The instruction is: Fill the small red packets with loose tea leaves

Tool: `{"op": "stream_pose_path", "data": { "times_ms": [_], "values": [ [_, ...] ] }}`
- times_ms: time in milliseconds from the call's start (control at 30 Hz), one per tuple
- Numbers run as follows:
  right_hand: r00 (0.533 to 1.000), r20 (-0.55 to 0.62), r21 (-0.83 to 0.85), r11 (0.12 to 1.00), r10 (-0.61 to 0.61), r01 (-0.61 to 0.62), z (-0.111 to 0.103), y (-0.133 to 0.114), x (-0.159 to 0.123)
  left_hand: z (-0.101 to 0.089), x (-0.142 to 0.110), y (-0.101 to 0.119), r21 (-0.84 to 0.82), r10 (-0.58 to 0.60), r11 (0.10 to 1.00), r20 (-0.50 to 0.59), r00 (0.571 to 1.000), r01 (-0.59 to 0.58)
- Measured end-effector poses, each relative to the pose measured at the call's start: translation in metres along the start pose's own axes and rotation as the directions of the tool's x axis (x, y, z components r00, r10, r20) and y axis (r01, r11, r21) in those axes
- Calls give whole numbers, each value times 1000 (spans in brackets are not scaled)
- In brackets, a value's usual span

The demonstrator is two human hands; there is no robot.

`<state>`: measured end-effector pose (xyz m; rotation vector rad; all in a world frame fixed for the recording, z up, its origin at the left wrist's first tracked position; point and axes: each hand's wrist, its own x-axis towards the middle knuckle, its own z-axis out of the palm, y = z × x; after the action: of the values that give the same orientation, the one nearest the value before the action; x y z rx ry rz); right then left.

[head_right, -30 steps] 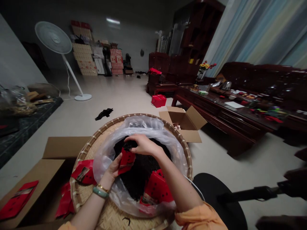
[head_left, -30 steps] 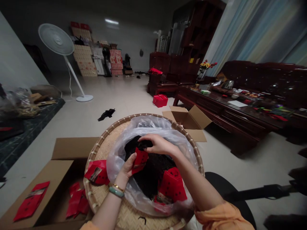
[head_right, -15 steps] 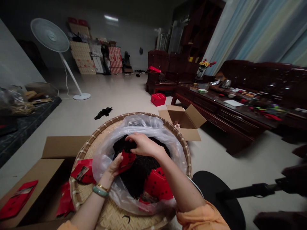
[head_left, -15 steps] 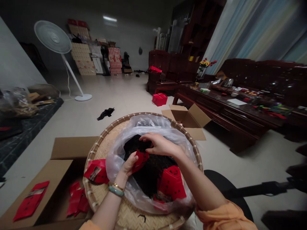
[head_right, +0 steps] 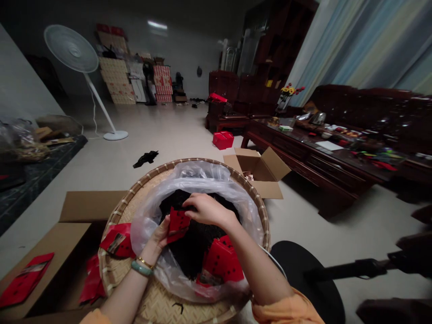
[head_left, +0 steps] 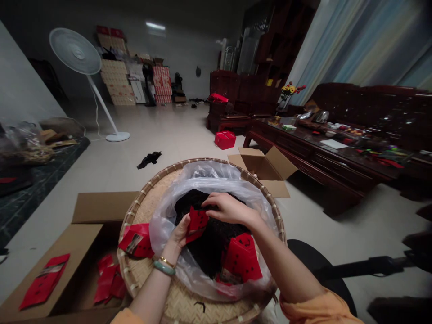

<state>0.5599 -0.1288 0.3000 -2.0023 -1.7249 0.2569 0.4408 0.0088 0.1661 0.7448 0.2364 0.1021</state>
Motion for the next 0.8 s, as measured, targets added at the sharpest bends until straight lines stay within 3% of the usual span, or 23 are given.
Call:
{"op": "stream_pose_path", "data": {
  "times_ms": [133,200,400,600,700,800],
  "values": [
    [999,-4,-45,998,-46,45,13,0,6,2,0,0,14,-21,1000,-16,1000,21],
    [998,-26,11,998,-58,58,18,2,9,3,0,0,29,-18,999,3,1000,18],
    [968,-225,266,963,114,-51,18,12,8,5,-1,1,27,-26,999,55,998,24],
    [994,78,371,923,79,-102,21,17,12,4,0,-1,42,-38,998,62,997,35],
    [996,29,401,912,81,-85,20,17,10,1,1,-1,41,-51,998,49,997,49],
    [998,15,269,961,-69,62,11,14,4,-1,1,-1,27,-50,998,25,998,49]
  ]
}}
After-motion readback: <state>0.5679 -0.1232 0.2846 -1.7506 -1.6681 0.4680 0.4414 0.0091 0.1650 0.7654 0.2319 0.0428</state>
